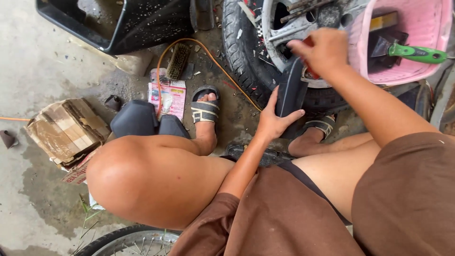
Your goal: The person sits on the ground and sands a black plastic motorcycle part using a sanding block. They hold the part with one hand and rub the sanding block over its surface, occasionally dipping the block into a pink bucket of water.
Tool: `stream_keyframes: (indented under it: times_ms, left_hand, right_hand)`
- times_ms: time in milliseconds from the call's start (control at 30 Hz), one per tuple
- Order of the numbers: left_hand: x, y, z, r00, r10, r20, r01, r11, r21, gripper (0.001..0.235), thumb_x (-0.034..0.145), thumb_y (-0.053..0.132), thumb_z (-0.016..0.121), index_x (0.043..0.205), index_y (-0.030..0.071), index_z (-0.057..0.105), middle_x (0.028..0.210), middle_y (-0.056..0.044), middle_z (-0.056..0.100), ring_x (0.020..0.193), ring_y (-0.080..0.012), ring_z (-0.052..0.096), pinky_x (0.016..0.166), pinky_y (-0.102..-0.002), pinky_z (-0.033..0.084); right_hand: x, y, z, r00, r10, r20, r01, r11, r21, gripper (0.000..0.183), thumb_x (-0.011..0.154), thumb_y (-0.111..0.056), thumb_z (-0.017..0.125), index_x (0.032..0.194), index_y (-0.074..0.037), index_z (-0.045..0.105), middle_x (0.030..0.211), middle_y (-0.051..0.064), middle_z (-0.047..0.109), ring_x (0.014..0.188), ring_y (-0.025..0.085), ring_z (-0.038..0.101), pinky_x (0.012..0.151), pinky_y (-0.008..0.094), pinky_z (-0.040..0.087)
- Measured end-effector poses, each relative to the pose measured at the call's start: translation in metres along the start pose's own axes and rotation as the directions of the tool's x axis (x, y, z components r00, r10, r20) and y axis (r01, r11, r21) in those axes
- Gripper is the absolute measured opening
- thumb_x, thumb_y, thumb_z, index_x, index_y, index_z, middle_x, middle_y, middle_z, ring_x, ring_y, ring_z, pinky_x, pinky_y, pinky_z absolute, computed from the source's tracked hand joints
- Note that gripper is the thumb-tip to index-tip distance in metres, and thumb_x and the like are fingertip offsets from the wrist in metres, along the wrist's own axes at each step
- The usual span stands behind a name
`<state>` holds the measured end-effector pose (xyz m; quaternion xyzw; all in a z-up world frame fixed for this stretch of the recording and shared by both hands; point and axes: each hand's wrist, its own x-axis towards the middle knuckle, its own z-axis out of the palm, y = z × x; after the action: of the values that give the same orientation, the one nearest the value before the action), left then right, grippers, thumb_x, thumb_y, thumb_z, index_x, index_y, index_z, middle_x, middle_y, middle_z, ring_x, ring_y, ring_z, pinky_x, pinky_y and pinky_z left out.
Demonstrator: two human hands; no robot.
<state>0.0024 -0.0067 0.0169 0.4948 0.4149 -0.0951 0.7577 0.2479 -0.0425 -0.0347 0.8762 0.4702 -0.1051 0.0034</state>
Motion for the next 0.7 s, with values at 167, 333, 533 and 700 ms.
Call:
stream_keyframes:
  times_ms: [167, 333, 533, 700]
  left_hand:
    - [0.003, -0.007, 0.004, 1.0, 0.017, -0.015, -0.017, 1.0, 0.003, 0.112, 0.064, 0.057, 0.074, 0.163, 0.026, 0.03, 0.152, -0.007, 0.055, 0.129, -0.0228, 0.06, 0.098, -0.037, 0.052]
    - [0.005, -0.012, 0.004, 0.996, 0.091, -0.026, -0.09, 0.995, 0.049, 0.11, 0.067, 0.054, 0.075, 0.162, 0.025, 0.028, 0.158, -0.006, 0.051, 0.136, -0.0235, 0.057, 0.103, -0.037, 0.05]
    - [0.006, -0.006, -0.001, 0.999, 0.025, -0.028, -0.024, 1.0, 0.007, 0.113, 0.065, 0.055, 0.074, 0.163, 0.024, 0.028, 0.159, -0.007, 0.048, 0.138, -0.0232, 0.054, 0.104, -0.038, 0.049]
    - [0.002, -0.001, -0.002, 1.0, 0.018, -0.005, -0.018, 1.0, -0.01, 0.112, 0.065, 0.056, 0.073, 0.163, 0.025, 0.027, 0.157, -0.008, 0.049, 0.133, -0.0254, 0.058, 0.098, -0.04, 0.054]
  right_hand:
    - [-0.013, -0.011, -0.006, 0.998, 0.039, 0.059, -0.044, 0.995, 0.094, 0.075, 0.114, -0.064, 0.072, 0.063, -0.014, 0.048, 0.055, 0.001, 0.046, 0.054, 0.017, 0.044, 0.054, 0.038, 0.032]
    - [-0.006, 0.007, -0.006, 0.993, 0.11, -0.032, -0.113, 0.989, -0.093, 0.068, 0.121, -0.06, 0.071, 0.076, -0.009, 0.066, 0.065, 0.008, 0.063, 0.063, 0.03, 0.062, 0.069, 0.044, 0.045]
    - [-0.003, -0.019, -0.035, 0.952, 0.243, 0.184, -0.285, 0.922, 0.26, 0.051, 0.115, -0.048, 0.075, 0.083, -0.009, 0.069, 0.068, 0.005, 0.065, 0.06, 0.018, 0.059, 0.058, 0.038, 0.048]
    - [-0.003, -0.001, -0.002, 0.997, 0.077, 0.001, -0.076, 0.974, 0.213, 0.06, 0.113, -0.049, 0.082, 0.075, -0.005, 0.067, 0.065, 0.01, 0.065, 0.062, 0.024, 0.062, 0.058, 0.042, 0.045]
